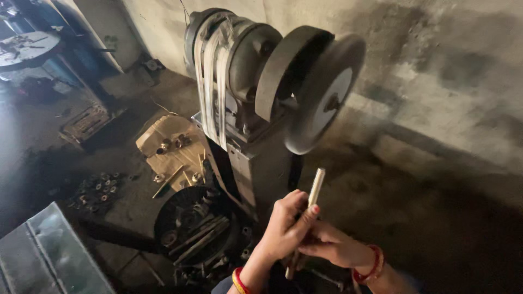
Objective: The person holds a threaded metal rod against a rotating grinding wheel to smooth its surface. They repeatedly reposition the rod and grind different sections, then place the finished rod into a nearby container and pick up another rod to continue.
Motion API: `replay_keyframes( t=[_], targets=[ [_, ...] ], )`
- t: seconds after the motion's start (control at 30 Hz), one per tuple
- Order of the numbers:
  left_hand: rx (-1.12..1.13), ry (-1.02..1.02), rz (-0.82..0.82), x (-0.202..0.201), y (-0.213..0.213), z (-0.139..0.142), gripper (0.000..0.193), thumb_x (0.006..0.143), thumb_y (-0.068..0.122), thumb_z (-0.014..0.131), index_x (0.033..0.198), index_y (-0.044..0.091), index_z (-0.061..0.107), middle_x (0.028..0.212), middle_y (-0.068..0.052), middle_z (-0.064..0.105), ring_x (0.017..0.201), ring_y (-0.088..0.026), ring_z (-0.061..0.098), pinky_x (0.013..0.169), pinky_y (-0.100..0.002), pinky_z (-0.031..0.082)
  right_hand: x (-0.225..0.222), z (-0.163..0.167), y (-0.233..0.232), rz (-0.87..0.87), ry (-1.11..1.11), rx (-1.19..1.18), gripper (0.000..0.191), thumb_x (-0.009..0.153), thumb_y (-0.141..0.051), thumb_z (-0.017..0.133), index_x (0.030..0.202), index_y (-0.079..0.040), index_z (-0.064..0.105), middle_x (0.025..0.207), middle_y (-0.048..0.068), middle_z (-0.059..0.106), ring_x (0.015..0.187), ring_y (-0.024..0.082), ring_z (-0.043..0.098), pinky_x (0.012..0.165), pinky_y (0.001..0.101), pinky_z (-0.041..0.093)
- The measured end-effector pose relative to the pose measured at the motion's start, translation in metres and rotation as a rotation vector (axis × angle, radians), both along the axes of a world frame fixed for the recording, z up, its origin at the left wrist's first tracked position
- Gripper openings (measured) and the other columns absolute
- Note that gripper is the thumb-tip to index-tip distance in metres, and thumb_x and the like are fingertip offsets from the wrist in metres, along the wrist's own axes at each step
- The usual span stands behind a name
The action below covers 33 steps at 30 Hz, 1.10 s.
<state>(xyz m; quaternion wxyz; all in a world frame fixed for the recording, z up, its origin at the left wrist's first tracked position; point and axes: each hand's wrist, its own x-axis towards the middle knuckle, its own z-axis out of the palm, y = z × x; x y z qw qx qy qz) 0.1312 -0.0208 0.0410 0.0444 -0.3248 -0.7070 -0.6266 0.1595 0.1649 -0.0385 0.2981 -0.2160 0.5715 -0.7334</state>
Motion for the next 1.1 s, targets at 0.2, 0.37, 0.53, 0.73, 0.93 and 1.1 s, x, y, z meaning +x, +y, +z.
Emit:
replay_keyframes(
  t=[0.2, 0.37, 0.53, 0.73, 0.93, 1.1],
  targets=[
    [0.229, -0.43, -0.066, -0.017, -0.014, -0.02, 0.034, 0.109, 0.029, 0.054, 0.093, 0.001, 0.061, 0.075, 0.006, 0.051, 0.07, -0.004, 0.044, 0.06, -0.023, 0.038, -0.016, -0.034, -0.043, -0.209, 0.064, -0.053, 0.03, 0.108, -0.014, 0.055, 0.128, 0.007, 0.06, 0.11, 0.009, 0.068, 0.096, 0.015, 0.068, 0.083, 0.032, 0.058],
    [0.227, -0.434, -0.019, -0.038, -0.019, -0.028, 0.032, 0.11, 0.027, 0.052, 0.094, 0.0, 0.059, 0.076, 0.006, 0.05, 0.07, -0.004, 0.043, 0.059, -0.023, 0.038, -0.037, -0.032, -0.067, -0.245, -0.177, -0.059, 0.037, 0.101, -0.021, 0.048, 0.133, -0.004, 0.052, 0.102, 0.009, 0.067, 0.081, 0.016, 0.069, 0.069, 0.0326, 0.059],
    [0.117, -0.317, 0.058, -0.046, -0.021, -0.02, 0.034, 0.11, 0.026, 0.053, 0.088, 0.0, 0.057, 0.07, 0.002, 0.054, 0.066, -0.006, 0.048, 0.058, -0.026, 0.043, -0.049, -0.036, -0.074, -0.296, 0.043, -0.108, 0.039, 0.104, -0.012, 0.052, 0.141, 0.003, 0.053, 0.121, 0.009, 0.065, 0.102, 0.011, 0.066, 0.085, 0.027, 0.057],
    [-0.034, -0.269, 0.152, -0.047, -0.02, -0.006, 0.033, 0.107, 0.024, 0.054, 0.087, -0.001, 0.059, 0.066, -0.001, 0.053, 0.063, -0.008, 0.047, 0.056, -0.028, 0.042, -0.052, -0.027, -0.074, -0.205, -0.105, -0.152, 0.033, 0.103, -0.014, 0.049, 0.129, 0.006, 0.055, 0.1, 0.015, 0.072, 0.08, 0.02, 0.075, 0.068, 0.0326, 0.065],
    [-0.055, -0.261, 0.193, -0.052, -0.02, -0.005, 0.03, 0.106, 0.024, 0.054, 0.09, -0.001, 0.059, 0.067, -0.001, 0.047, 0.065, -0.008, 0.04, 0.055, -0.029, 0.039, -0.057, -0.023, -0.076, -0.226, -0.098, -0.118, 0.032, 0.103, -0.015, 0.048, 0.13, -0.001, 0.055, 0.094, 0.011, 0.073, 0.077, 0.018, 0.075, 0.068, 0.0318, 0.065],
    [-0.053, -0.201, 0.182, -0.056, -0.018, -0.009, 0.034, 0.109, 0.025, 0.055, 0.088, -0.002, 0.056, 0.069, -0.002, 0.043, 0.068, -0.008, 0.038, 0.057, -0.029, 0.039, -0.065, -0.037, -0.078, -0.243, 0.001, -0.152, 0.03, 0.107, -0.011, 0.051, 0.13, 0.007, 0.057, 0.097, 0.012, 0.072, 0.08, 0.017, 0.072, 0.069, 0.0312, 0.062]
  ],
)
